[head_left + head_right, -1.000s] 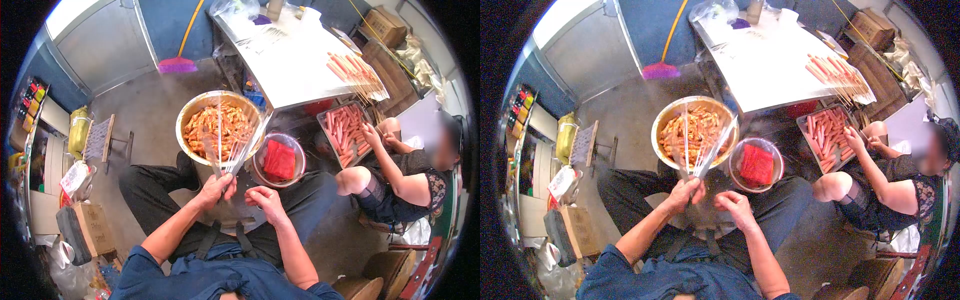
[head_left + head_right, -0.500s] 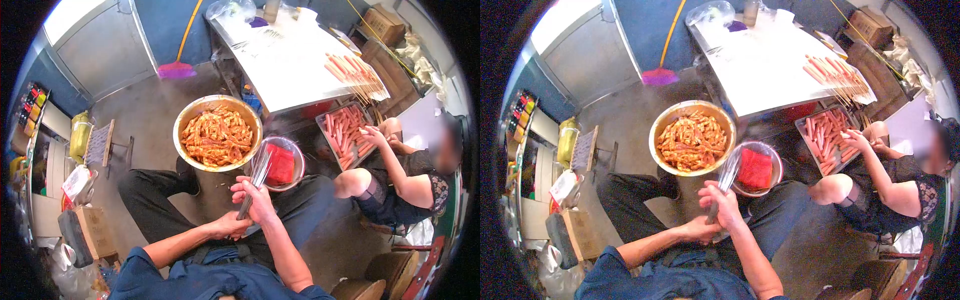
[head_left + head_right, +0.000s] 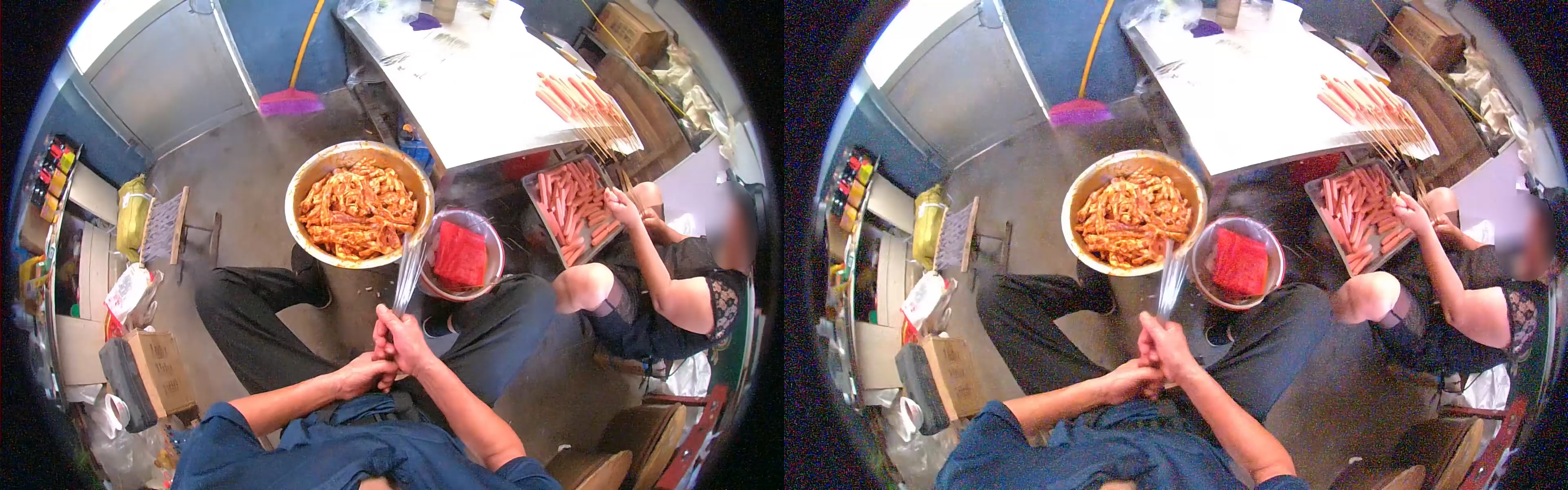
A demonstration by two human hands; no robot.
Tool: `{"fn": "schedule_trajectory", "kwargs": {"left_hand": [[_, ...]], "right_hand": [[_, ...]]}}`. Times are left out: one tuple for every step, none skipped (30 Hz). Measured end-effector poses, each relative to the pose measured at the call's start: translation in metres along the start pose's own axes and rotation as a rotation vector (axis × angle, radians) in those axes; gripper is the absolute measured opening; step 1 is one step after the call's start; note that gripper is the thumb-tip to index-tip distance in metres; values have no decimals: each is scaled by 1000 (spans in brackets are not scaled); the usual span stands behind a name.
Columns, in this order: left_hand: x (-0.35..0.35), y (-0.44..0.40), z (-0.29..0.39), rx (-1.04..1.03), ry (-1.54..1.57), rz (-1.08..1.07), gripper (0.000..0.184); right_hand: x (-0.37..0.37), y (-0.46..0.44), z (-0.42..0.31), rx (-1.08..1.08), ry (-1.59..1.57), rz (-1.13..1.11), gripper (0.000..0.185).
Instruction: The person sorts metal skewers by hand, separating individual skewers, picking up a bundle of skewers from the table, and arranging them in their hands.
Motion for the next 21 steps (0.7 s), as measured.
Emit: {"fn": "schedule_trajectory", "kwargs": {"left_hand": [[-4,1,4,-28,-27,29,16],[-9,1,8,-24,-32,21,16],[-11,1,15,-117,-134,108,20],[-13,0,21,-213,-235,196,25],[-13,-3,24,-212,-238,188,25],[-11,-8,28,-272,-238,194,28],[-11,-11,34,-332,-237,202,31],[-15,-11,43,-373,-257,238,32],[-16,-12,50,-372,-259,234,32],[-15,-12,56,-373,-267,210,33],[-15,-13,59,-371,-276,188,35],[-14,-15,60,-397,-289,160,35],[-13,-16,60,-388,-290,161,35],[-14,-17,60,-413,-251,149,34],[-15,-18,59,-438,-213,137,33],[-16,-19,58,-433,-212,136,33],[-18,-19,56,-458,-239,165,33],[-19,-18,56,-484,-266,193,33],[-20,-18,57,-483,-265,194,33],[-20,-18,58,-471,-236,209,34],[-21,-17,59,-460,-206,227,34]], "right_hand": [[3,-2,-2,5,-4,8,43],[5,-3,-8,58,-67,21,43],[8,-3,-15,111,-128,34,43],[11,-3,-23,125,-172,4,39],[9,-1,-30,130,-173,11,39],[6,1,-39,205,-156,14,36],[5,3,-45,278,-140,17,33],[7,4,-49,324,-109,-4,23],[7,5,-50,327,-109,-1,23],[7,7,-52,362,-142,42,21],[7,8,-53,396,-176,84,20],[12,7,-48,420,-186,74,21],[17,7,-43,415,-192,78,21],[21,7,-40,435,-174,70,20],[23,7,-37,456,-155,62,19],[26,6,-35,470,-141,87,17],[27,5,-34,468,-142,89,17],[29,5,-34,478,-106,110,16],[30,4,-35,489,-69,129,15],[29,5,-37,486,-68,128,15],[26,6,-40,457,-96,143,14]]}}
Point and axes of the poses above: each hand's wrist, its own y-axis away from the middle knuckle, its own x-axis out of the back of the hand, z = x × y, the point moved 2 cm from there along -y, towards the middle knuckle
